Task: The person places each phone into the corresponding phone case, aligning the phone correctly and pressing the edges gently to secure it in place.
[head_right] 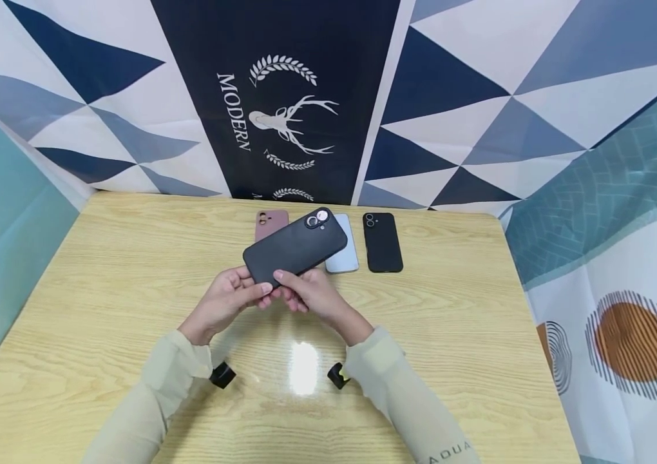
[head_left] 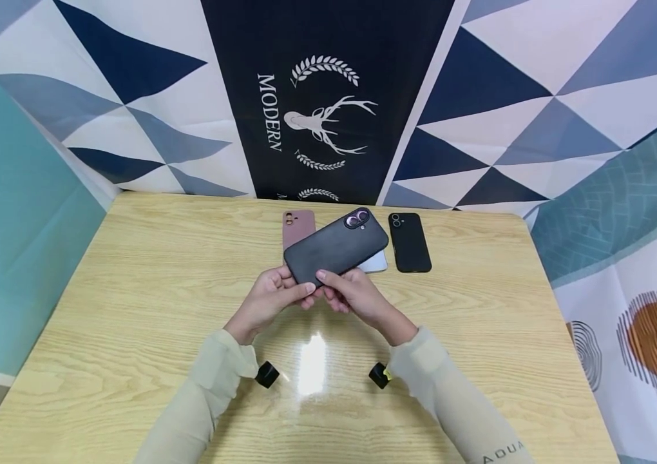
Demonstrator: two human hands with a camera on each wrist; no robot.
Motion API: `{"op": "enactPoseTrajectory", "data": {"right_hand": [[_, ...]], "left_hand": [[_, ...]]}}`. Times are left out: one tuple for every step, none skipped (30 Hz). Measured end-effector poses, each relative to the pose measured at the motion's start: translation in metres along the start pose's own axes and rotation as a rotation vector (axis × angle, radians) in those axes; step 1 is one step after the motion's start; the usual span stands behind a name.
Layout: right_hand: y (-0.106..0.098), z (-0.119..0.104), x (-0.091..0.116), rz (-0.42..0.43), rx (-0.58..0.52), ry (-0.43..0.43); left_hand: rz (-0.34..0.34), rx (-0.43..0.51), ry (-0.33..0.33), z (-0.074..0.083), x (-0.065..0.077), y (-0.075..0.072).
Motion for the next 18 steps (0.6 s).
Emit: {"op": "enactPoseTrajectory", "data": {"right_hand": [[0.001,-0.001,0.0,-0.001,0.001,-0.008],[0.001,-0.001,0.0,0.0,0.003,-0.014],[0.002,-0.002,0.0,0.001,0.005,-0.021],[0.002,-0.002,0.0,0.004,0.006,-0.025],[0.002,-0.002,0.0,0.008,0.007,-0.027],[0.003,-0.003,0.001,0.014,0.006,-0.029],[0.003,-0.004,0.001,0.017,0.006,-0.033],[0.004,-0.005,0.001,0.023,0.004,-0.037],[0.004,-0.005,0.001,0.028,-0.002,-0.041],[0.004,-0.006,0.0,0.031,-0.014,-0.044],[0.004,-0.006,0.0,0.033,-0.024,-0.047],[0.005,-0.007,0.0,0.032,-0.037,-0.053],[0.005,-0.007,0.0,0.028,-0.048,-0.057],[0.005,-0.007,-0.001,0.025,-0.056,-0.062],[0.006,-0.008,-0.001,0.019,-0.064,-0.07],[0.006,-0.008,-0.001,0.016,-0.069,-0.082],[0.006,-0.01,-0.001,0.015,-0.071,-0.101],[0.006,-0.012,-0.002,0.013,-0.072,-0.122]], "left_hand": [[0.001,-0.001,-0.002,0.0,0.0,0.0],[0.002,-0.004,-0.004,0.0,0.0,0.0],[0.001,-0.006,-0.004,0.001,0.0,0.0],[-0.001,-0.006,-0.002,0.001,0.0,-0.001],[-0.004,-0.011,0.003,0.002,0.0,-0.001],[-0.01,-0.013,0.01,0.002,0.0,-0.001],[-0.015,-0.013,0.017,0.002,0.0,-0.001],[-0.019,-0.011,0.021,0.003,0.0,-0.002],[-0.025,-0.01,0.027,0.003,0.0,-0.002],[-0.029,-0.007,0.031,0.003,0.0,-0.002],[-0.032,-0.003,0.034,0.003,0.0,-0.003],[-0.036,0.003,0.038,0.004,0.0,-0.003],[-0.039,0.009,0.042,0.004,0.001,-0.003],[-0.04,0.014,0.047,0.004,0.001,-0.003],[-0.043,0.018,0.052,0.004,0.002,-0.004],[-0.046,0.022,0.057,0.005,0.002,-0.004],[-0.049,0.027,0.063,0.005,0.003,-0.004],[-0.054,0.03,0.071,0.005,0.004,-0.005]]}}
Point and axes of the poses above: each hand's wrist, its own x-axis away from the middle knuckle, its own y-axis out of the palm, z = x × y, the point moved 6 cm from there along -x, towards the middle knuckle, and after that the axes turned 6 degrees about y, right-handed, at the moved point
